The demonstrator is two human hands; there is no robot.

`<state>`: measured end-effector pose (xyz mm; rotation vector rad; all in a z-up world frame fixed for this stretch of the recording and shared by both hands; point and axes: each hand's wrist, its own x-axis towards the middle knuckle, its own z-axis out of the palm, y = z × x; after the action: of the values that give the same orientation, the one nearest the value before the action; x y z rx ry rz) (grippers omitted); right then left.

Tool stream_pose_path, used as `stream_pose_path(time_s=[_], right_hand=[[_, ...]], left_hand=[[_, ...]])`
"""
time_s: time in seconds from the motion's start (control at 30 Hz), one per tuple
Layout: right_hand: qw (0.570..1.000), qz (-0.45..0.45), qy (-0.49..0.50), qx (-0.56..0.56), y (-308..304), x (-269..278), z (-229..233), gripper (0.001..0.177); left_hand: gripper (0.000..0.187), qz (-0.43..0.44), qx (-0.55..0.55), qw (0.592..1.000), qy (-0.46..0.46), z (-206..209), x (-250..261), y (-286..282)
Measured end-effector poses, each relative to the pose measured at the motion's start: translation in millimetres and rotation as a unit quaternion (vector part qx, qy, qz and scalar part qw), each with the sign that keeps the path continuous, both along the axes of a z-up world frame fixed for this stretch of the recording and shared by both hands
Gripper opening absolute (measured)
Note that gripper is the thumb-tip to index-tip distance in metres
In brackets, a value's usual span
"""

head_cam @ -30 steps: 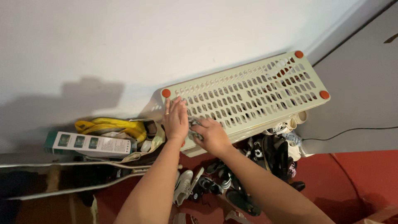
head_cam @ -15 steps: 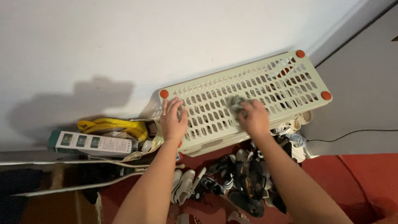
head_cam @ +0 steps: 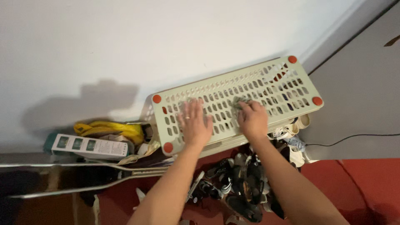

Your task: The person wipes the surfaces of a white plastic shoe rack using a cloth. They clean the top shelf and then move to the lower shelves, wiping the slatted surfaces and edges.

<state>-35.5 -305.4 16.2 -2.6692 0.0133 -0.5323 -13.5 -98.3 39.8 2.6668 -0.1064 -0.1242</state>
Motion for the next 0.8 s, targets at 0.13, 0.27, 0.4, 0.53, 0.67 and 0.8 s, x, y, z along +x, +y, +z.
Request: stream_pose_path(time_s=[0.13,0.27,0.4,0.53,0.67,0.8], right_hand=[[0.997,0.067,-0.012,0.034,23,0,2,0.043],[0.990,0.131,-0.026,-0.040,17,-8,1,0.040],[0.992,0.115,-0.001,-0.056,-17,8,4,0.032],[0.997,0.031,0.044,-0.062,-51,12,7,0.032],[0.997,0.014,0.001,-0.075,-75,15,9,0.038],[0.997,-0.003,-0.027,-0.075,-87,18,-3,0.036]], left_hand=[[0.065,-0.045,0.059,0.995,0.064,-1,-3,-31],[0.064,-0.045,0.103,0.989,0.099,2,-9,-33],[0.063,-0.038,0.103,0.990,0.093,4,-6,-34],[0.063,-0.026,0.075,0.993,0.090,-1,-10,-30],[0.062,-0.035,0.071,0.994,0.075,-2,-5,-31],[0.063,-0.032,0.069,0.993,0.087,-4,-5,-32]])
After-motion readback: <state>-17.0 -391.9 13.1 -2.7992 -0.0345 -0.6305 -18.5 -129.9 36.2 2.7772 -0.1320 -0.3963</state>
